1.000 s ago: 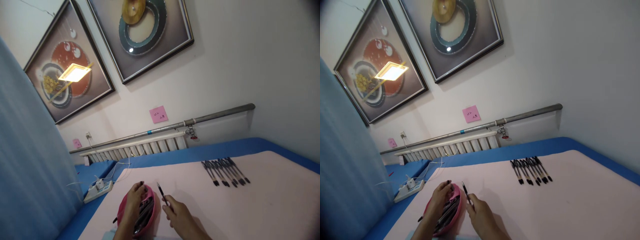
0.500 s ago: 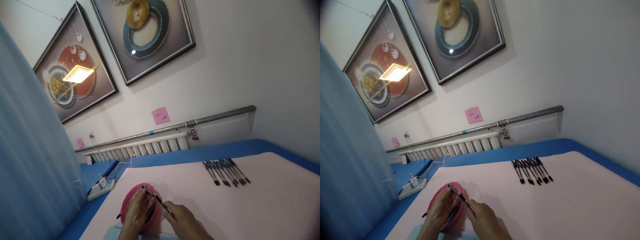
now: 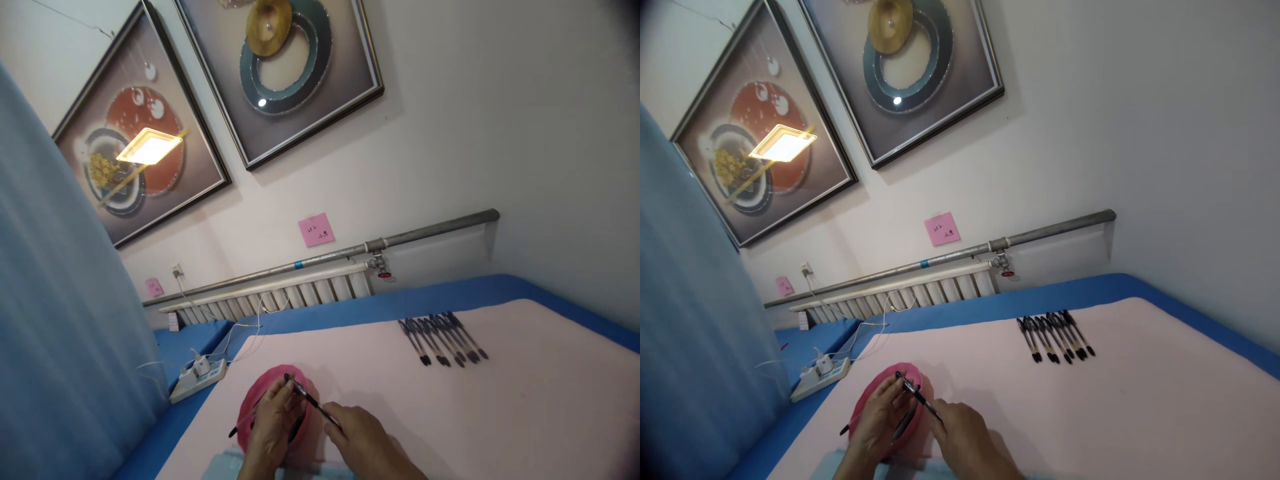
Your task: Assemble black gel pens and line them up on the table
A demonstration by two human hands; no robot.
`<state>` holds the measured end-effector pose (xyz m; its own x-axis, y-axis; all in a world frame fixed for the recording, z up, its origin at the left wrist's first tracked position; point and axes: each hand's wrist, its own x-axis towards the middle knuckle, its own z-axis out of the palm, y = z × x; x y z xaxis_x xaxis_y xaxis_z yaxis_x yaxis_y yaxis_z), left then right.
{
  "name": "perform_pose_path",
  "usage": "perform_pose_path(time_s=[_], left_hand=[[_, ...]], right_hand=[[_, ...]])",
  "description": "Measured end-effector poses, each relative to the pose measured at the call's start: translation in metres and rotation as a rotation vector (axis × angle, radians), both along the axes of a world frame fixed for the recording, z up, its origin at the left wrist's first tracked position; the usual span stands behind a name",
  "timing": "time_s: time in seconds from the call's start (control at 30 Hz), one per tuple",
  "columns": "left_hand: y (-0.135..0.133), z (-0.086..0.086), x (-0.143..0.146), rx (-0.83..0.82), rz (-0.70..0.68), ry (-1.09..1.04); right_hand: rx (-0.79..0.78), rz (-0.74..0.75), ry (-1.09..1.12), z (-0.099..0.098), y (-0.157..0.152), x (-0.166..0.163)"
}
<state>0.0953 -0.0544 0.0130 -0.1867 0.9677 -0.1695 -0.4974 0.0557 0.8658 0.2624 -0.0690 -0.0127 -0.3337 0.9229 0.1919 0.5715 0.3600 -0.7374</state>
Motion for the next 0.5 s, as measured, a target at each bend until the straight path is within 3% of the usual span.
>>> perform_pose_path(time_s=[0.23, 0.5], left_hand=[[-0.002, -0.011, 0.017, 0.005, -0.083, 0.046], [-0.003, -0.016, 0.025, 0.009, -0.079, 0.068]], right_hand=[[-0.113, -0.045, 0.061, 0.002, -0.003, -0.005], [-0.235, -0.05, 0.228, 0.0, -0.006, -0.006]])
